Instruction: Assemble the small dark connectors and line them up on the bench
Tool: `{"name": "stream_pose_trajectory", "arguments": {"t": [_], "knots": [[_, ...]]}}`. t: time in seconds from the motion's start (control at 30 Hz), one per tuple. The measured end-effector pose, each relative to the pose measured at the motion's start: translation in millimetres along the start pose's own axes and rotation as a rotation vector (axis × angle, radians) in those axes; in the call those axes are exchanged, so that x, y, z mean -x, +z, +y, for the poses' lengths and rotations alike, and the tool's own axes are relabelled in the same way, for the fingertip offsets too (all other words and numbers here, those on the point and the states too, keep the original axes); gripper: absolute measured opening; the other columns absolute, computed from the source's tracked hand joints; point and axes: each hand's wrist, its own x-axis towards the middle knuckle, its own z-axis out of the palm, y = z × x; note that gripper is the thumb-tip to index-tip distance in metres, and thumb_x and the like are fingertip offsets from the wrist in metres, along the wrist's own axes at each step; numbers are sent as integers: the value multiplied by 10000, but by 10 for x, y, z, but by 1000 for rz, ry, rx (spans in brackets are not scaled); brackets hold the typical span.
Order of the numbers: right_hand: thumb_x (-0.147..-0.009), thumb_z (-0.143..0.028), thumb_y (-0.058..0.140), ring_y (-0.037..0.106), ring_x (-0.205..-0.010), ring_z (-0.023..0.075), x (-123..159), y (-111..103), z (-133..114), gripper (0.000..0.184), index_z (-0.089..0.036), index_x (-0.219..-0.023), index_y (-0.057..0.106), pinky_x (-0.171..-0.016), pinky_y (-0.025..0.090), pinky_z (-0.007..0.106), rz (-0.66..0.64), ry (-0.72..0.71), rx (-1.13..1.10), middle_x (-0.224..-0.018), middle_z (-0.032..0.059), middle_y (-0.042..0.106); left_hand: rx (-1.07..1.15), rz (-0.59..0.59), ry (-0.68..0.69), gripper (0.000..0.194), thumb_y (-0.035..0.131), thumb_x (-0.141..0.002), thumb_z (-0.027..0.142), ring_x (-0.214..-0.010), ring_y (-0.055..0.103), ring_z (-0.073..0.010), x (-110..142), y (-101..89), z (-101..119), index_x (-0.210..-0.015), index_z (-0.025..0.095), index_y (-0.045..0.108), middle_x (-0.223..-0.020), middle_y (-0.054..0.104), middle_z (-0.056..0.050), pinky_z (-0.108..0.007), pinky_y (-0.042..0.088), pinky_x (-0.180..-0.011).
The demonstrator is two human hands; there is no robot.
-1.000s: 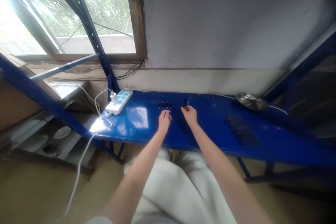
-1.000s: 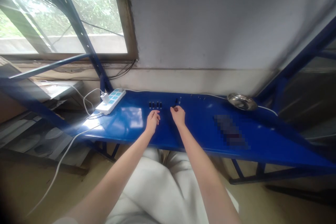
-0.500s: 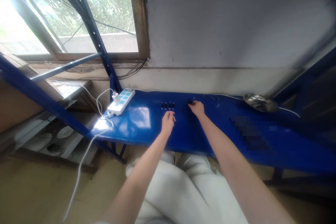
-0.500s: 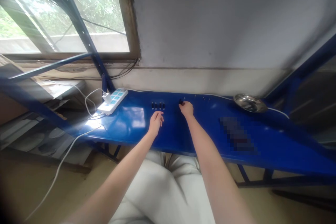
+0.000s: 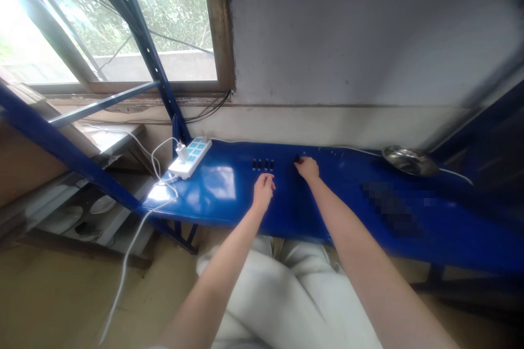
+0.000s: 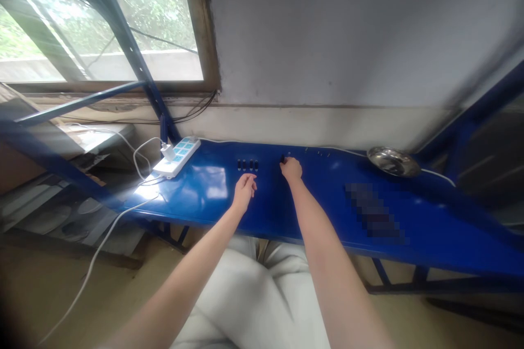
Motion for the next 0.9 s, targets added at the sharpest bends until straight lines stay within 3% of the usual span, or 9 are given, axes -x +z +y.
{"name": "stream_pose_trajectory", "arguments": {"t": [0.33, 0.67, 0.9], "knots": [[-740, -281, 598, 630, -783, 211, -30, -5, 24, 196, -149, -867, 666, -621, 459, 275, -36, -13, -7, -846, 103, 667, -21, -2, -11, 233, 423, -852, 332, -498, 443, -63, -2, -2, -4, -950, 182, 573, -663, 524, 10, -165, 360, -468], [-759, -296, 590, 629, -774, 211, -18, 45, 16, 198, -157, -877, 670, -632, 460, 284, 15, -11, 17, -831, 105, 671, -22, -4, -17, 212, 451, -839, 304, -526, 461, -67, -1, -5, -8, -950, 178, 581, -672, 534, 3, -169, 380, -504], [-760, -152, 558, 637, -831, 217, -130, 2, 123, 197, -102, -913, 671, -661, 451, 254, -44, -46, 44, -875, 141, 679, -17, -16, -10, 191, 449, -834, 280, -526, 463, -69, -15, 3, -30, -937, 176, 572, -656, 526, 6, -162, 370, -485]]}}
